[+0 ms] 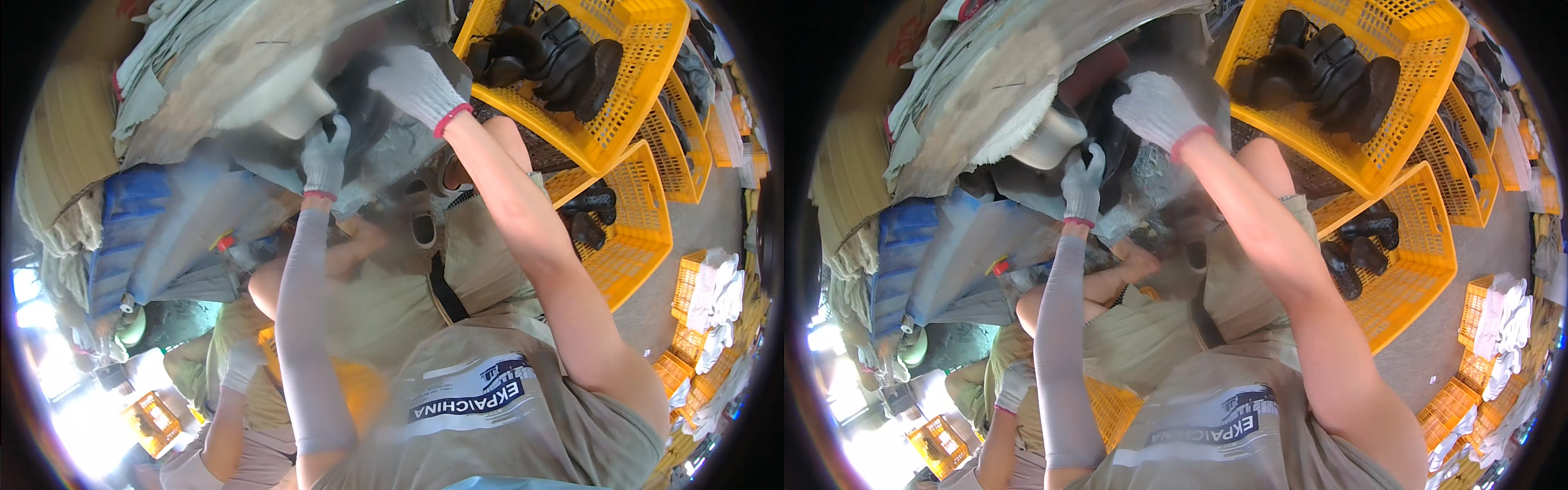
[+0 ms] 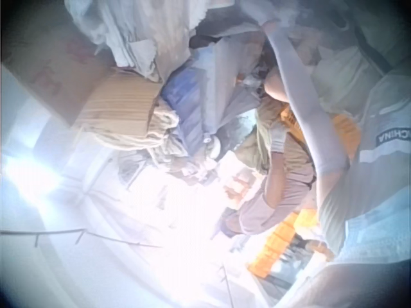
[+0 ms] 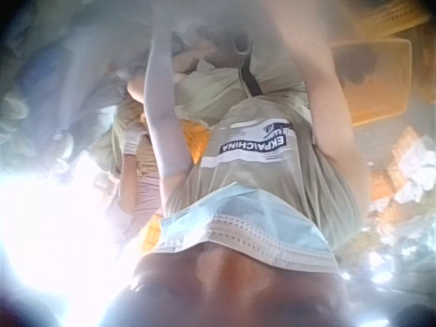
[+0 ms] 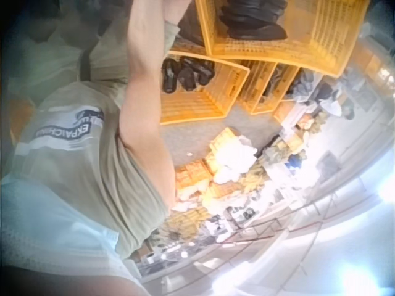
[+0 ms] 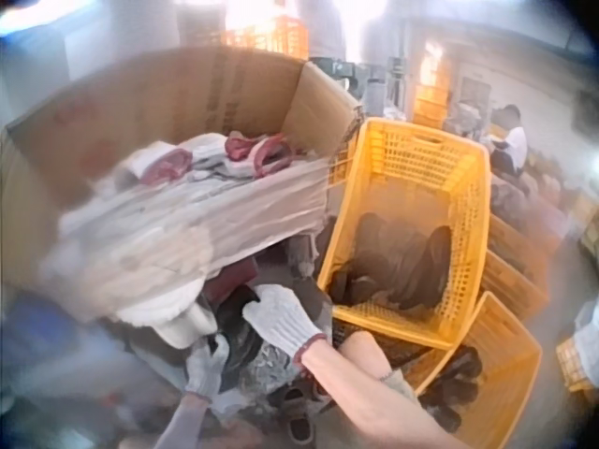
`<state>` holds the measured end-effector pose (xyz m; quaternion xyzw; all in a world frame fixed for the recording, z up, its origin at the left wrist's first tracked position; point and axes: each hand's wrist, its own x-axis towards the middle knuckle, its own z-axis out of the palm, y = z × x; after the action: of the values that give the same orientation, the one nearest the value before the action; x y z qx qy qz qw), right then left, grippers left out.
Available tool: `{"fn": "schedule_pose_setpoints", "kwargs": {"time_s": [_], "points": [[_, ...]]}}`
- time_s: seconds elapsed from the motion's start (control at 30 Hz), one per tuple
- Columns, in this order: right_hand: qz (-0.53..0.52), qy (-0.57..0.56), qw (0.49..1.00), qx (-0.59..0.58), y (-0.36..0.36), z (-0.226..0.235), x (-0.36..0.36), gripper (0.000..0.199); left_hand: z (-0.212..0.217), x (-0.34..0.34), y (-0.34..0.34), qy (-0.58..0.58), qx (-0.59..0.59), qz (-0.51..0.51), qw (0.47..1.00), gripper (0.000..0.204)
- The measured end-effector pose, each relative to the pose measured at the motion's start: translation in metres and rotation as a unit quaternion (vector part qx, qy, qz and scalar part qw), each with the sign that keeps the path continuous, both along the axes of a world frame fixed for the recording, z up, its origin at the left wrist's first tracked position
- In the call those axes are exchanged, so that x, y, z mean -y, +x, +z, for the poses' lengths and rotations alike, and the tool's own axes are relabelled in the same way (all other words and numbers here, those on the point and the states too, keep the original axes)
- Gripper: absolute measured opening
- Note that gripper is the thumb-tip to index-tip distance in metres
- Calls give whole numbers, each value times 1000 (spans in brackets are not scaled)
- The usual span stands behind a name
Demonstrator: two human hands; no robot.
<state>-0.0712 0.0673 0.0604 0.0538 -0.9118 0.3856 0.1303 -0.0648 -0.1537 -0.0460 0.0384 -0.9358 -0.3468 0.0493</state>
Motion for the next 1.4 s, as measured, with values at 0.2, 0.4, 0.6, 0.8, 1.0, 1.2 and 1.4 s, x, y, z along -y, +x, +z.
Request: {"fn": "schedule_pose_setpoints", "kwargs": {"time_s": [0.2, 0.4, 0.6, 0.8, 1.0, 1.2, 1.4], "points": [[-26, 1, 999, -19, -11, -10, 7, 32, 8, -6, 7, 20, 63, 51, 997, 71], [-43, -9, 999, 4, -15, -10, 13, 34, 3, 9, 12, -83, -69, -219, 970, 33], [-53, -36, 998, 22, -13, -18, 19, 38, -3, -2, 26, -19, -39, -241, 969, 44], [-38, -99, 994, 17, 8, -36, 17, 66, 2, -33, 42, -91, -134, -182, 970, 56], [-23, -65, 997, 29, 28, -38, 18, 82, 17, -53, 6, 421, 160, 81, 889, 69], [-72, -118, 990, 30, 116, -19, 19, 74, 8, -57, 37, 177, 96, -96, 975, 48], [61, 140, 987, -51, 192, -28, 5, 93, 31, -74, 62, 323, 263, 21, 909, 67]]}}
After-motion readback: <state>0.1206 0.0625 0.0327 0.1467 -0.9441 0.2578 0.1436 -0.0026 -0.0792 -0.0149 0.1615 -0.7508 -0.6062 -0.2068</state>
